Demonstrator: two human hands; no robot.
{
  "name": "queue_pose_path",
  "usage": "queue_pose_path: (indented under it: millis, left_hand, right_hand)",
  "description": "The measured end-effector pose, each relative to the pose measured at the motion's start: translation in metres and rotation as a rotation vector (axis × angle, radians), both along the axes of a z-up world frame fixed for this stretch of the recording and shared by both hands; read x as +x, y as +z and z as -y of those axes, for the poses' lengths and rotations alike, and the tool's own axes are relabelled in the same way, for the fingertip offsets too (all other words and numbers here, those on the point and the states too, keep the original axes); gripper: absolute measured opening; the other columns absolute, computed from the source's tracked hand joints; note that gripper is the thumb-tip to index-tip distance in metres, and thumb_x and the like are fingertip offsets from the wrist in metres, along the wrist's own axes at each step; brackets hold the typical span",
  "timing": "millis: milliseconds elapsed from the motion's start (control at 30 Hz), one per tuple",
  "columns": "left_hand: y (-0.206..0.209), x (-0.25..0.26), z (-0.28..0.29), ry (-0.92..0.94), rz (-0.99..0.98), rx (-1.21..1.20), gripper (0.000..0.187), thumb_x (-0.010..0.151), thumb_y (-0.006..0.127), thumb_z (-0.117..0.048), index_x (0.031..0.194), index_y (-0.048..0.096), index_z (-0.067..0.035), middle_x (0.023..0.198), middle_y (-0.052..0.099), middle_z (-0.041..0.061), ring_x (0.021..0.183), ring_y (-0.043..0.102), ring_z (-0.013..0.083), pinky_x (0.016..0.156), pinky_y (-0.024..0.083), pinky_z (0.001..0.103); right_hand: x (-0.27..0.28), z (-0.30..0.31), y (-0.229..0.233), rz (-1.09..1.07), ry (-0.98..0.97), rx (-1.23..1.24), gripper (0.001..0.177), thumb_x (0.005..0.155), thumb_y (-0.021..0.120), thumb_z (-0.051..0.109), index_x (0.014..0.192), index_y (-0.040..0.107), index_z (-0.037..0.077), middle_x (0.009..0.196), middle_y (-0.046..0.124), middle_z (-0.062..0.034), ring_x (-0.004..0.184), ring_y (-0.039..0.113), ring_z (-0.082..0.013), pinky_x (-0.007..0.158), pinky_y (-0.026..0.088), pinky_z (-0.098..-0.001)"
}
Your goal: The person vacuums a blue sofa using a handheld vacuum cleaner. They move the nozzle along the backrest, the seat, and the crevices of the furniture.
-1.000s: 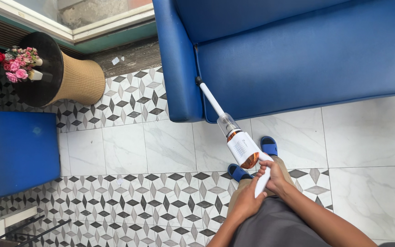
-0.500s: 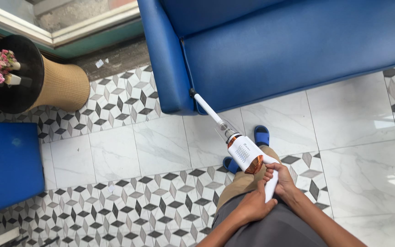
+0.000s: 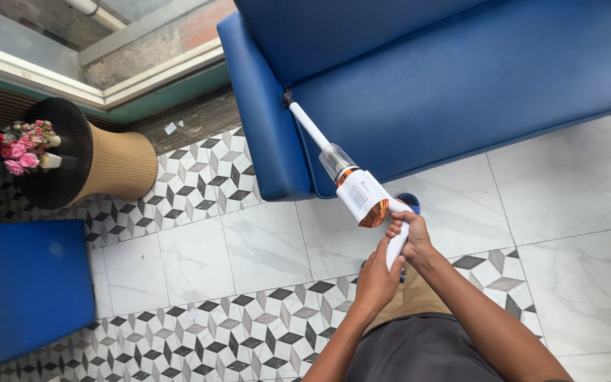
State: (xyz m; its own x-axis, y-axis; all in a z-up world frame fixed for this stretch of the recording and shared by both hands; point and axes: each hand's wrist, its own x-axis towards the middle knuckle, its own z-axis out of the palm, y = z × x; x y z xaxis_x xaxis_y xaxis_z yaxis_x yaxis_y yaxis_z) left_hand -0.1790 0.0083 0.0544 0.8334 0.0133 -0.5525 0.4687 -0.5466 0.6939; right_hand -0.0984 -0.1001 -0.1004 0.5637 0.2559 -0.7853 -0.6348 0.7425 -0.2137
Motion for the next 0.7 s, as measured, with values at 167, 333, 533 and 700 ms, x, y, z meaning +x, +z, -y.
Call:
queue_pose_path:
  millis: [167,333,533,700]
  left_hand:
    - [-0.020,0.045,-0.027,0.023,0.041,0.097,0.054,0.098,0.061,-0.030,0.146,0.048,-0.010,0.114,0.068,0.023,0.107,0.066,0.0413,0.089,0.051,0.050]
    - [-0.048,0.101,-0.053,0.034,-0.002,0.174,0.050,0.098,0.062,-0.031,0.144,0.052,-0.013,0.112,0.069,0.022,0.106,0.067,0.0404,0.089,0.052,0.050]
    - [-0.060,0.150,-0.066,0.004,-0.049,0.219,0.051,0.097,0.062,-0.029,0.145,0.053,-0.014,0.111,0.070,0.022,0.106,0.068,0.0396,0.089,0.053,0.049]
    - [-0.034,0.145,-0.049,-0.023,-0.030,0.257,0.052,0.098,0.062,-0.028,0.145,0.051,-0.009,0.110,0.069,0.023,0.103,0.068,0.0404,0.088,0.053,0.049]
  right_hand:
    - [0.046,-0.036,-0.023,0.000,-0.020,0.078,0.054,0.084,0.050,0.002,0.137,0.050,0.015,0.063,0.044,0.0024,0.049,0.042,-0.0079,0.048,0.042,-0.0252]
    - [0.101,-0.071,-0.062,-0.065,-0.066,0.091,0.052,0.085,0.051,0.001,0.134,0.047,0.016,0.063,0.043,0.0015,0.049,0.042,-0.0087,0.048,0.042,-0.0258]
    - [0.143,-0.087,-0.104,-0.132,-0.085,0.154,0.043,0.088,0.052,0.003,0.130,0.047,0.012,0.064,0.044,0.0017,0.050,0.043,-0.0089,0.047,0.042,-0.0251]
    - [0.133,-0.072,-0.091,-0.148,-0.113,0.245,0.034,0.092,0.052,0.004,0.124,0.042,0.003,0.066,0.043,0.0011,0.052,0.043,-0.0100,0.049,0.045,-0.0280]
